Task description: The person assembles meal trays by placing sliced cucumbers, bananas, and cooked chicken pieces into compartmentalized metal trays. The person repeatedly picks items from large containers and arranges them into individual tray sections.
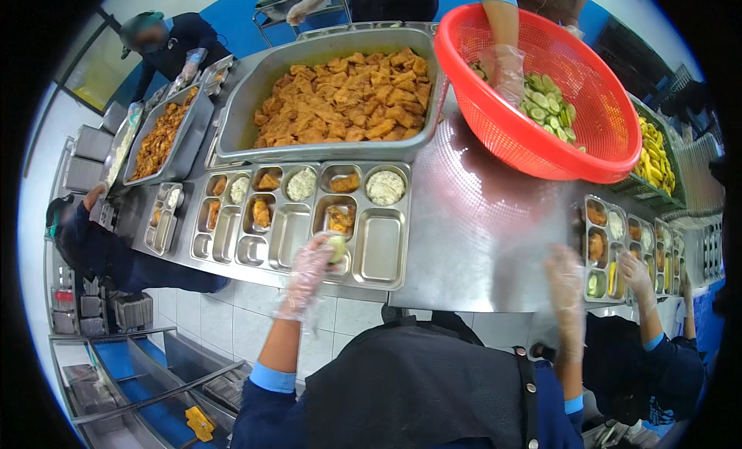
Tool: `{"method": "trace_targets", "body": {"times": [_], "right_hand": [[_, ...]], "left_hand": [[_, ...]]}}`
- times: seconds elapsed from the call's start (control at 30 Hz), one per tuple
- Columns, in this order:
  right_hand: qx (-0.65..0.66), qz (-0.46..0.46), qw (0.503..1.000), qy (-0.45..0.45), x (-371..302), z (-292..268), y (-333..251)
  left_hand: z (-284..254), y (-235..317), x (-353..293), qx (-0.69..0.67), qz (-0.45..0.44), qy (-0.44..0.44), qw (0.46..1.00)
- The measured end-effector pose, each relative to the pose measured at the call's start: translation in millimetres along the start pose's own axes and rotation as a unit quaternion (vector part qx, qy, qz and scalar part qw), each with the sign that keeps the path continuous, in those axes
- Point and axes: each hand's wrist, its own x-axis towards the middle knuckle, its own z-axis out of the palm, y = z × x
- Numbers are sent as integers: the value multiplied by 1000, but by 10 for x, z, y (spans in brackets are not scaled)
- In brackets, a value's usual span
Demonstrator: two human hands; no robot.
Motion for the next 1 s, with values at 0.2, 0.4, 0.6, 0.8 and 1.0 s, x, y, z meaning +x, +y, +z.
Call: {"method": "trace_targets", "body": {"times": [0.2, 0.4, 0.6, 0.8, 1.0], "right_hand": [[544, 83, 744, -380, 29, 1103, -1530], [513, 115, 750, -400, 327, 1045, -1535], [170, -7, 915, -365, 619, 1102, -1263], [124, -282, 903, -301, 314, 1958, -1519], [359, 37, 861, -359, 263, 2751, -1517]], "left_hand": [[1330, -340, -30, 114, 111, -82, 984], [720, -33, 188, 425, 369, 43, 825], [-1814, 620, 492, 557, 119, 508, 646], [-2920, 178, 897, 660, 48, 352, 662], [-3433, -310, 923, 675, 253, 341, 603]]}}
